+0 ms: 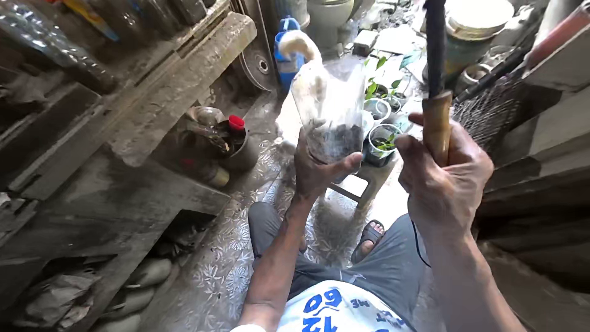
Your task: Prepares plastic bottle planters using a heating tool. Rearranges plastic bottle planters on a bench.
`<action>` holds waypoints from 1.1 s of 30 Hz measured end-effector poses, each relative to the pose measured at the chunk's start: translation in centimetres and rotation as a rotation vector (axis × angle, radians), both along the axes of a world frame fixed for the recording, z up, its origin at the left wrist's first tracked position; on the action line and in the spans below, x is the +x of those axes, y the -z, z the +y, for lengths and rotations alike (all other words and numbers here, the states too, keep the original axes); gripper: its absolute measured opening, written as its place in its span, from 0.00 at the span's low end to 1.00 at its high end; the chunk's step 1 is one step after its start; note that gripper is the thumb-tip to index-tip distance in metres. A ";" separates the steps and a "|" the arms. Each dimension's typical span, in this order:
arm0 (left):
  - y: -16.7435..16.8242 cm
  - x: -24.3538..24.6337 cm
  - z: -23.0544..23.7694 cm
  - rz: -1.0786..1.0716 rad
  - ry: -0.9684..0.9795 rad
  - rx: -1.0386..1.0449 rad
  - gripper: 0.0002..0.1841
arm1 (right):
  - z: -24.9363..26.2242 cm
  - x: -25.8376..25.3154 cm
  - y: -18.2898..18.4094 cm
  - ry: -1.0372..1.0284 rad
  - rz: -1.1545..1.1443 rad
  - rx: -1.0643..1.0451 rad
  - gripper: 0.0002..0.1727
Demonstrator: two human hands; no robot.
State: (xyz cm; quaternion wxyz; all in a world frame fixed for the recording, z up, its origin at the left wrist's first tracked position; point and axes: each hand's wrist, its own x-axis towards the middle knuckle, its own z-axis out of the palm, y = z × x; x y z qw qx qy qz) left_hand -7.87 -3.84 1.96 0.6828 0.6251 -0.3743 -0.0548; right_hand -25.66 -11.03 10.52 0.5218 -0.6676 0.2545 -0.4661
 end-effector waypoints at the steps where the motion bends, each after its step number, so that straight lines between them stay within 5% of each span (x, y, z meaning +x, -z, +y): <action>1: 0.3 -0.4 0.0 -0.033 0.010 0.013 0.55 | -0.4 0.4 -0.7 -0.018 -0.006 -0.020 0.23; 7: 0.8 -2.5 -0.1 -0.094 0.036 0.164 0.53 | -1.4 1.9 -2.4 -0.170 0.134 -0.162 0.22; 13: 1.0 -3.6 -0.2 -0.089 0.163 0.196 0.54 | -3.2 0.9 -2.5 -0.300 0.227 -0.215 0.05; 21: -1.2 0.6 -1.2 0.221 0.924 -0.008 0.52 | -6.2 0.1 -4.2 -0.622 0.037 -0.186 0.03; 24: -2.6 1.0 -1.2 0.269 0.897 0.178 0.57 | -7.0 0.5 -4.8 -0.694 -0.029 -0.156 0.03; 33: -3.9 0.6 -1.3 0.250 1.034 0.166 0.42 | -9.3 1.0 -5.7 -0.914 -0.127 -0.068 0.04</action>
